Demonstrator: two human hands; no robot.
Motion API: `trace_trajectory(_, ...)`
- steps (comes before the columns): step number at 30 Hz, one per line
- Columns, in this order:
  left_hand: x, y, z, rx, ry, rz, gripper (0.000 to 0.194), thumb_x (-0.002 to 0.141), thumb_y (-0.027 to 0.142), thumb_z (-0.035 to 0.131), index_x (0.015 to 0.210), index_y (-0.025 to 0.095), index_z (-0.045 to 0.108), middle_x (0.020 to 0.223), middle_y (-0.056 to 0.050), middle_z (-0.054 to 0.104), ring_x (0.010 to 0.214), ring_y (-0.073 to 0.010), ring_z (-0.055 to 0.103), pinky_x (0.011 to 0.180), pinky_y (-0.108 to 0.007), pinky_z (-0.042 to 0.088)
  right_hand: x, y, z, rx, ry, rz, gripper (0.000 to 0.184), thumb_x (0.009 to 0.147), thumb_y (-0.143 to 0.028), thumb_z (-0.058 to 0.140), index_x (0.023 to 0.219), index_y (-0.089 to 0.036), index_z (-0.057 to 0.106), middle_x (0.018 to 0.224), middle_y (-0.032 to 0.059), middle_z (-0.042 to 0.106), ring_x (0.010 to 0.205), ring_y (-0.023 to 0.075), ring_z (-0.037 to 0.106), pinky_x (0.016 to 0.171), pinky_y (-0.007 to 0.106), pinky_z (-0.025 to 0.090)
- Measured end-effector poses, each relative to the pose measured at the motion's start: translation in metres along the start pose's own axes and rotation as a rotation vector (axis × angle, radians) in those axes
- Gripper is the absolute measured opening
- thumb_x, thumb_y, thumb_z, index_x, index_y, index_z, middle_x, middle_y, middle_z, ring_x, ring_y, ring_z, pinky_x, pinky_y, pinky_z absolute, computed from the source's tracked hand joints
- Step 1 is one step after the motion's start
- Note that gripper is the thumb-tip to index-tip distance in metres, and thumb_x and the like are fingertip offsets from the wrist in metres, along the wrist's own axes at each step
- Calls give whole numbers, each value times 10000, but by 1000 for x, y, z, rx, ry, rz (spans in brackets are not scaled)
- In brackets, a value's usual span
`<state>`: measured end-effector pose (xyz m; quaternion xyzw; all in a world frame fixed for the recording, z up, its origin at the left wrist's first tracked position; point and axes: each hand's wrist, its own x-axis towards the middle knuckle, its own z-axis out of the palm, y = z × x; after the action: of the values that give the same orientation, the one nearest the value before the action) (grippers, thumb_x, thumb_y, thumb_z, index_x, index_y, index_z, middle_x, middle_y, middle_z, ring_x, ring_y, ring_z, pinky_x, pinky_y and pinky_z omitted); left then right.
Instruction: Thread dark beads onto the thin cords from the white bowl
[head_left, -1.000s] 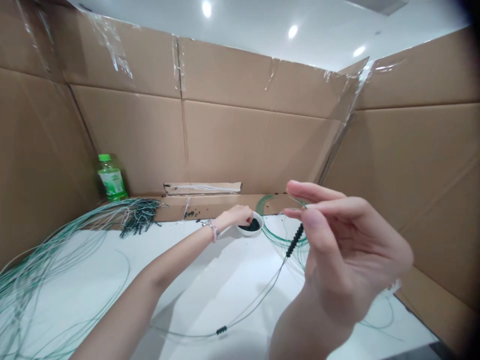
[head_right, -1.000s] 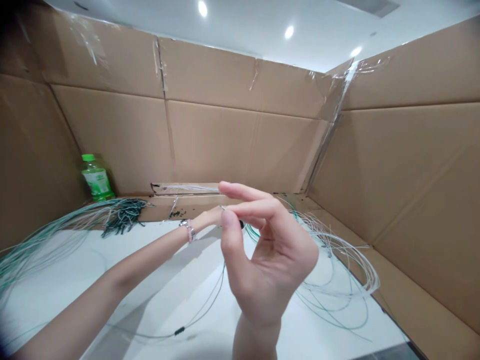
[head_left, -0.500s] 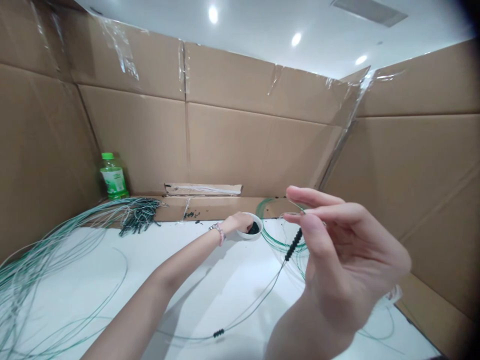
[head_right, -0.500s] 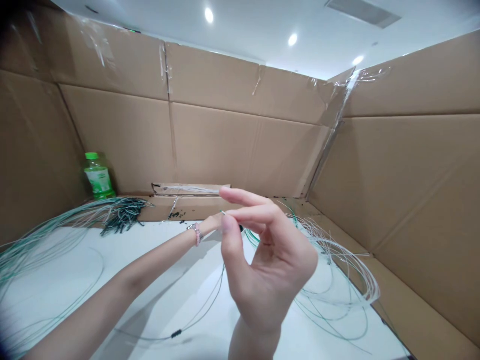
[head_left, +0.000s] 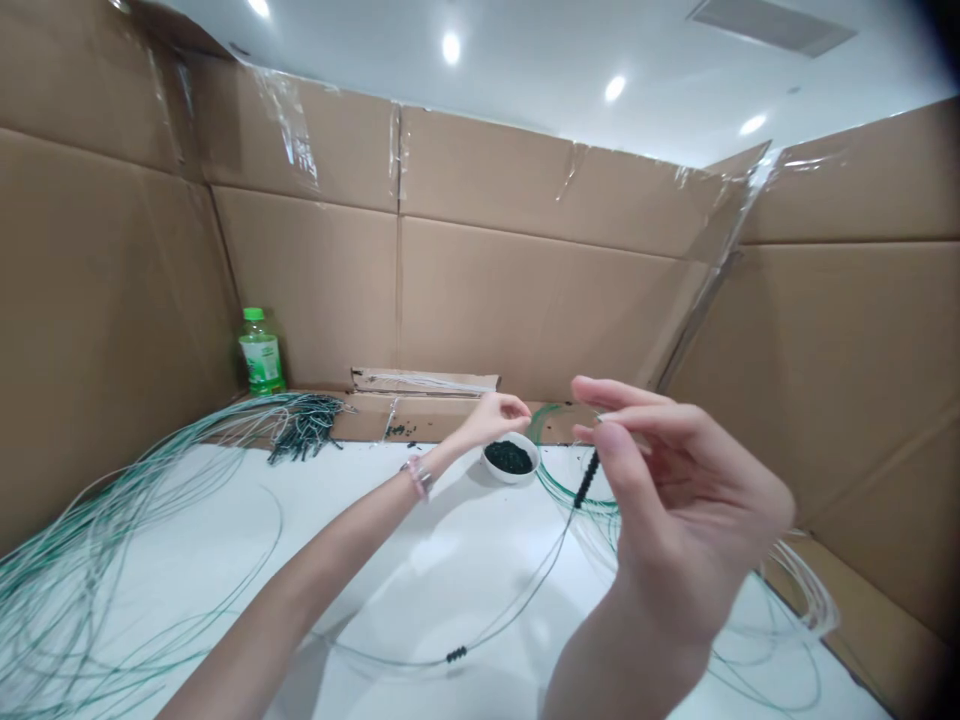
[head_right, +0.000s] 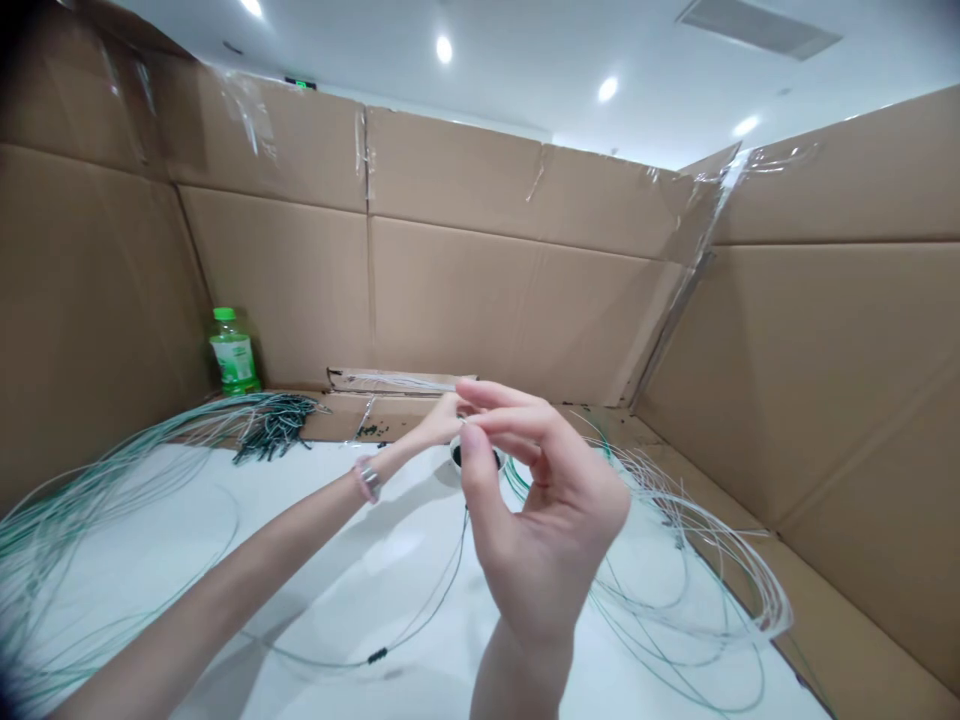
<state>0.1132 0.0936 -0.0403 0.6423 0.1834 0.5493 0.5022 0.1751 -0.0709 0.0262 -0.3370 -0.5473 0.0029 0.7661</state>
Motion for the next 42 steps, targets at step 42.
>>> trace_trajectory(42,-94,122,-55,-91,-125,287,125,759,71,709,772,193,730,713,-6,628,674,-64,590,610,-131,510,-28,-10,34,45,-383,-16,225,701,23,619,750,-196,618,981,-1,731,825,131,704,644,196,598)
